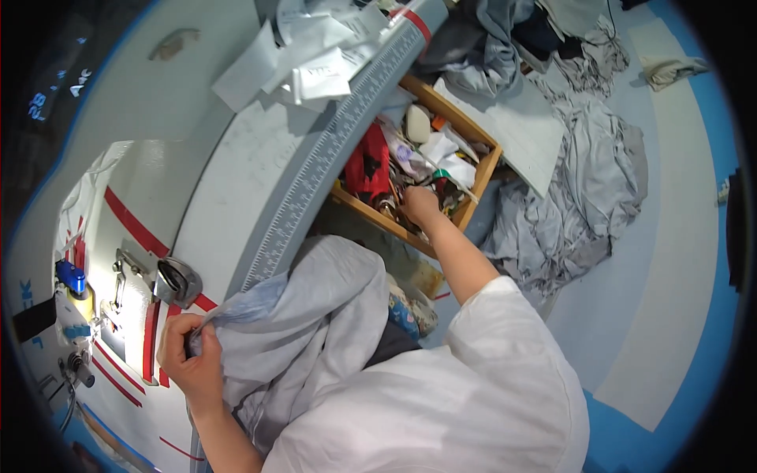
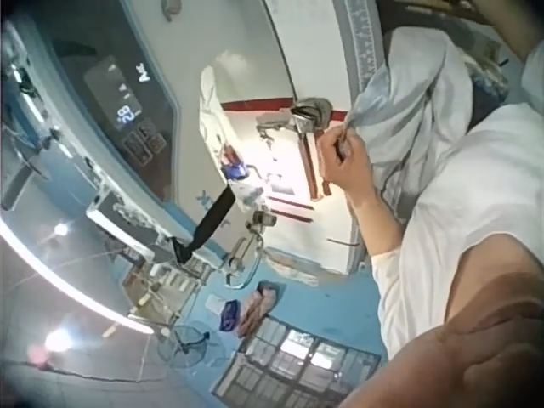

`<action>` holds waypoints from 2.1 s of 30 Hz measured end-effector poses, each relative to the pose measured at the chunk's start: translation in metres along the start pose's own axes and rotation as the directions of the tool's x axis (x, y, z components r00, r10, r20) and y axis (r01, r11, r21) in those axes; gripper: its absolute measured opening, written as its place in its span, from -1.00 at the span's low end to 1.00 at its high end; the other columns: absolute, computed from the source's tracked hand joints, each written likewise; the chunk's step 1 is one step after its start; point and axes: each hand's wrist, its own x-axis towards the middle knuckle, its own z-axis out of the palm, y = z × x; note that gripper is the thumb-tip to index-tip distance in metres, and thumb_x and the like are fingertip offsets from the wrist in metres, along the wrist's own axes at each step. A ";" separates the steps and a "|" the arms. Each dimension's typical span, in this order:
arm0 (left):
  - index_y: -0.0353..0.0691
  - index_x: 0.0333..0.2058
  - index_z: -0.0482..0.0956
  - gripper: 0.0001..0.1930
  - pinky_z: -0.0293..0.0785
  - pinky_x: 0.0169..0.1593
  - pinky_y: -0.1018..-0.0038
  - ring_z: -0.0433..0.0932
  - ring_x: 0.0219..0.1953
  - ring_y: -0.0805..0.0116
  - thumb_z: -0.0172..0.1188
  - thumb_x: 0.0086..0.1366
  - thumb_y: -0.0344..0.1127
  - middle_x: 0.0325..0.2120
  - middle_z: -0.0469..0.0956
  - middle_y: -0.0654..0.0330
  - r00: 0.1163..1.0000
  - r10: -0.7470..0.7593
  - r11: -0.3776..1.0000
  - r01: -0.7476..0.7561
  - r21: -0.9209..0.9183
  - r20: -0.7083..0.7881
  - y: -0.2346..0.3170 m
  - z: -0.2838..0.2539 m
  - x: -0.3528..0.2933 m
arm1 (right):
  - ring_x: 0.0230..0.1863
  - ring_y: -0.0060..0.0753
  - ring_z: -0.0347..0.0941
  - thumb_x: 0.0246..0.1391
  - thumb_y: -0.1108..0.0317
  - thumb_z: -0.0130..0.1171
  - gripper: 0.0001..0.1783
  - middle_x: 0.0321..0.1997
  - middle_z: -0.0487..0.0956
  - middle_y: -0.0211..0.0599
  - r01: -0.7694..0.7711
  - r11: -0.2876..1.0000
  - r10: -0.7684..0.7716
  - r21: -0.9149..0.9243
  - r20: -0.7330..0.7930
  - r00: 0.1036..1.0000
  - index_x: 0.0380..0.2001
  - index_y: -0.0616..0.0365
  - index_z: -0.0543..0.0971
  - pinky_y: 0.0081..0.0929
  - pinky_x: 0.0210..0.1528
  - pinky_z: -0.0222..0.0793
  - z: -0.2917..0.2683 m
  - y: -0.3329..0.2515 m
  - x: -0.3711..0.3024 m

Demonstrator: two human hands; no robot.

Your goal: Sewing fabric to create pillowcases using an industrial sewing machine.

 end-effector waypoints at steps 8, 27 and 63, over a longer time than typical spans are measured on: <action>-0.32 -0.47 0.43 -0.88 0.28 -0.38 0.59 0.35 -0.50 0.46 0.10 -0.03 -0.62 -0.54 0.41 0.20 1.000 -0.008 1.000 0.008 -0.011 -0.002 0.006 -0.001 0.002 | -0.28 0.01 0.54 -0.13 0.23 0.18 -0.76 -0.40 0.59 -0.07 -0.058 0.997 0.053 0.058 0.069 0.996 -0.40 0.12 0.60 -0.12 -0.25 0.46 -0.029 -0.002 -0.017; -0.34 -0.48 0.41 -0.85 0.32 -0.36 0.56 0.40 -0.49 0.39 0.09 -0.08 -0.66 -0.54 0.43 0.15 1.000 -0.020 1.000 0.019 -0.015 -0.007 0.011 -0.001 0.004 | -0.50 -0.45 0.42 0.10 0.38 0.08 -0.83 -0.43 0.52 -0.22 0.902 0.125 -0.575 0.414 -0.710 0.406 -0.45 0.29 0.51 -0.54 -0.41 0.35 -0.259 -0.156 -0.026; -0.30 -0.48 0.46 -0.80 0.40 -0.39 0.53 0.48 -0.51 0.34 0.17 -0.14 -0.66 -0.54 0.49 0.15 1.000 0.013 1.000 -0.013 -0.018 -0.003 0.006 -0.002 0.005 | -0.56 -0.67 0.35 0.23 0.21 0.02 -0.70 -0.58 0.45 -0.43 0.769 0.365 -0.454 0.524 -0.621 0.639 -0.43 0.25 0.46 -0.70 -0.51 0.23 -0.254 -0.172 -0.024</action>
